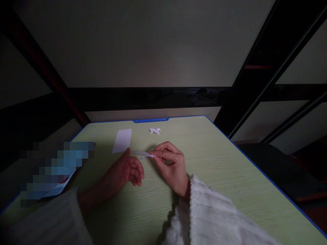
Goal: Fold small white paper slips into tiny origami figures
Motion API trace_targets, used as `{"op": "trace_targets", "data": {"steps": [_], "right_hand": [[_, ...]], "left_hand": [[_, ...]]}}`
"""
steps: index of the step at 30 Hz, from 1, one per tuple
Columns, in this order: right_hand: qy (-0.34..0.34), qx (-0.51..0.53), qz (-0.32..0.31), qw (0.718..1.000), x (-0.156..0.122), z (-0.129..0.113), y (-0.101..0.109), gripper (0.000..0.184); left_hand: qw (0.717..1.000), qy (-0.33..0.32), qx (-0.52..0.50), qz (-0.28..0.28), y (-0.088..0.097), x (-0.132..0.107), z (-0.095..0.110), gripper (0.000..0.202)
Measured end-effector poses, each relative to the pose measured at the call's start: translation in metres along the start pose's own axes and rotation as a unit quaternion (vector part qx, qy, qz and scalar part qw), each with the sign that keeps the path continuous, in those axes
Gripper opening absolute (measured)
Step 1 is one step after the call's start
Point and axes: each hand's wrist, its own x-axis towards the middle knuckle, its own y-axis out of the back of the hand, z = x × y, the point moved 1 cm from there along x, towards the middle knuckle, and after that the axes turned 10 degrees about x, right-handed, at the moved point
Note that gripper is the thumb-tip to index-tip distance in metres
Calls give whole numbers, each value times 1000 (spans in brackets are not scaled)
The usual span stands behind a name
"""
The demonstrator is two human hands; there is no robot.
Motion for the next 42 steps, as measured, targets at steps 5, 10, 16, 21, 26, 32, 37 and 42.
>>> {"op": "trace_targets", "data": {"steps": [5, 10, 16, 21, 26, 32, 37, 42], "right_hand": [[52, -46, -52, 996, -2, -1, 2, 21], [54, -50, -103, 992, -1, -1, -1, 24], [51, -41, -128, 990, 0, 1, -3, 20], [48, -10, -117, 992, 0, 0, -4, 17], [54, -1, -97, 994, 0, -2, -5, 17], [54, -35, -115, 991, -1, 1, -5, 13], [39, -54, -175, 982, -1, 3, -5, 10], [27, -64, -186, 980, -1, 3, -5, 9]], "left_hand": [[999, -42, -22, 15, -1, -2, -1, 43], [995, -62, -12, 82, -1, -4, -3, 24], [988, -103, 3, 116, 1, -3, -6, 13], [983, -118, 2, 138, 3, -2, -7, 8], [984, -102, -32, 144, 0, -5, 0, 14], [984, -98, -4, 147, -1, -7, -1, 21], [971, -113, 36, 209, 3, -6, -5, 15], [964, -119, 72, 227, 3, -7, -3, 12]]}}
